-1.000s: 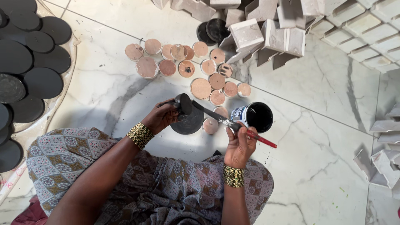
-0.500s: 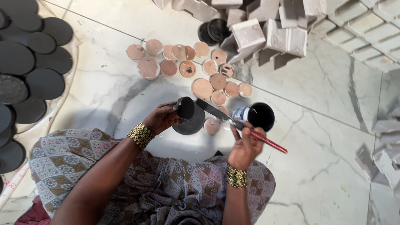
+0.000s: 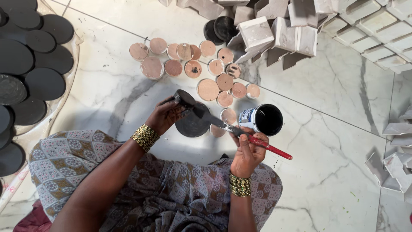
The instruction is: The person sits on the floor painting round wooden discs black. They hold each disc with one hand, apply black paint with a brush dipped from an open paint can, and set finished discs aside with a pile of unpainted discs nearby.
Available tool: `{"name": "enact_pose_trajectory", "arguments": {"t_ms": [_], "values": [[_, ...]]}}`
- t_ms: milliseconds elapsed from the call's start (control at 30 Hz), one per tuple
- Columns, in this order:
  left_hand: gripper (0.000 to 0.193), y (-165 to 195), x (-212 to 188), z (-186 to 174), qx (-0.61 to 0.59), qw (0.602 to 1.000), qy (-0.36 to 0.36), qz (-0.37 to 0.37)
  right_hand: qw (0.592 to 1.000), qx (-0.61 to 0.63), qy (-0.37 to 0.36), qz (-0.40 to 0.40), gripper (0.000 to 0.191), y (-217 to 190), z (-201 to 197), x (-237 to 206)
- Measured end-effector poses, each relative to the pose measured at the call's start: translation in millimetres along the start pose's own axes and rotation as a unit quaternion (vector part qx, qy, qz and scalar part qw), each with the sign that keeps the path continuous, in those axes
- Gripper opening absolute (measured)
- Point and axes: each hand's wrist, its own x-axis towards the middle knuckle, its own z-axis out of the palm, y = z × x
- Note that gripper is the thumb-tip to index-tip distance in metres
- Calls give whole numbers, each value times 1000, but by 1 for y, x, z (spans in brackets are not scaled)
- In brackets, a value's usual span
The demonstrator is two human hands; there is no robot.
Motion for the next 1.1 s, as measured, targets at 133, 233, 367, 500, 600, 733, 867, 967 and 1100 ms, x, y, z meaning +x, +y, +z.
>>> {"name": "enact_pose_trajectory", "arguments": {"t_ms": [133,233,367,500,600,733,867,967,1100], "values": [[30,-2,2,4,-18,1000,25,2,993,-86,-44,-70,37,0,10,-2],[33,-6,1,7,9,999,39,-10,990,-97,-47,-92,37,-1,22,-8],[36,-10,1,11,18,999,50,-12,984,-121,-70,-114,36,-7,39,-20],[29,-9,3,11,-8,998,57,-8,979,-115,-93,-141,34,-13,53,-32],[23,-6,3,12,-31,998,52,-11,979,-104,-95,-149,34,-14,58,-32],[17,-1,1,18,-57,998,29,-10,953,-234,-58,-183,29,-21,55,-29],[18,0,-1,28,-56,998,17,11,959,-205,-44,-191,32,-31,53,-32],[18,-3,-1,31,-59,998,8,20,952,-215,-64,-209,31,-33,62,-41],[20,-5,-4,33,-56,998,30,14,953,-194,-103,-210,32,-32,79,-51]]}}
